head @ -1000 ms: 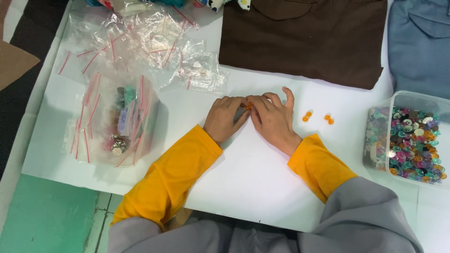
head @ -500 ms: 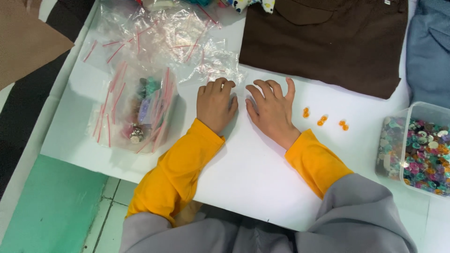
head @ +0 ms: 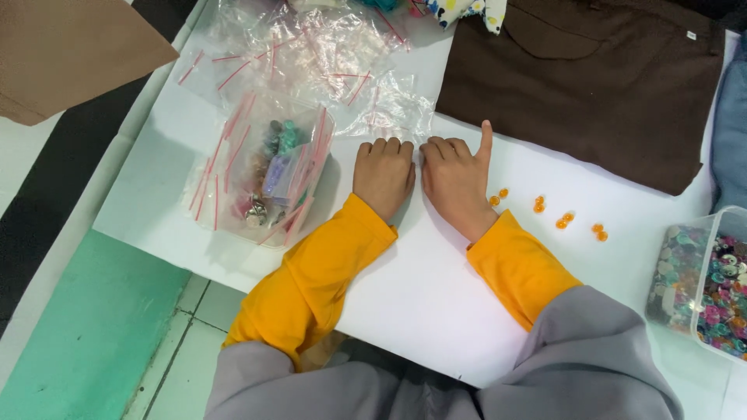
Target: Sorting small buttons by color and placing them into small plastic zip-lock bags
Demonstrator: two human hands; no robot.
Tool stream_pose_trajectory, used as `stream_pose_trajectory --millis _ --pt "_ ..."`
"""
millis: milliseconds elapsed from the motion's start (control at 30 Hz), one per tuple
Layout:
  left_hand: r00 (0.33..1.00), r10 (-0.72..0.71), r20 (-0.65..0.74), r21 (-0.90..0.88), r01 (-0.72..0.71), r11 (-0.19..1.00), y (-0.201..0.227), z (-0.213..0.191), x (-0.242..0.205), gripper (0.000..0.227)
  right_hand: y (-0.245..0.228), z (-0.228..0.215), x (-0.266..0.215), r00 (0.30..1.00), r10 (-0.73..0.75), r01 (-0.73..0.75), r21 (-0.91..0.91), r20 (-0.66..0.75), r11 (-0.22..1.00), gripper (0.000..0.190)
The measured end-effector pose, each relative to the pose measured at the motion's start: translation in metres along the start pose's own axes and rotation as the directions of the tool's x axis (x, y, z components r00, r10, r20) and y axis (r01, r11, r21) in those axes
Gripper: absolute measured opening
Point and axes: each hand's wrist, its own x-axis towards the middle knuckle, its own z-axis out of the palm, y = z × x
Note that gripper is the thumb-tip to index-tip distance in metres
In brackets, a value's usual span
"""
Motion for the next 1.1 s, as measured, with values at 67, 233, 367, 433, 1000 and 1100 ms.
stream_pose_trajectory --millis 67,233,367,433,1000,1100 --pt "0.999 0.031 -0.023 -0.05 -0.032 0.998 0.005 -0.009 0.0 0.019 0.001 -0.018 0.004 0.999 0.015 -0.013 0.041 -0.043 0.999 0.012" --pt "0.996 -0.038 -0.078 -0.513 -0.007 0.858 0.028 -0.03 -0.002 0.013 0.008 -0.044 -0.002 0.977 0.119 -0.084 0.194 -0.177 0.977 0.007" --pt "0.979 -0.188 -0.075 -0.9 0.014 0.435 0.047 -0.028 -0.007 0.01 0.009 -0.058 -0.024 0.921 0.242 -0.033 0.56 -0.304 0.828 0.051" --pt "0.97 -0.233 -0.07 -0.952 0.004 0.305 0.058 -0.018 -0.011 0.01 0.004 -0.063 -0.039 0.913 0.293 -0.035 0.66 -0.285 0.751 0.061" --pt "0.706 -0.338 -0.623 -0.697 -0.305 0.648 0.08 0.007 0.002 0.052 0.029 -0.061 -0.09 0.812 0.583 -0.185 0.933 -0.032 0.308 0.04" --pt "0.593 -0.227 -0.772 -0.534 -0.413 0.737 0.061 0.025 0.013 0.053 0.032 -0.063 -0.086 0.798 0.601 -0.188 0.932 -0.038 0.309 0.04"
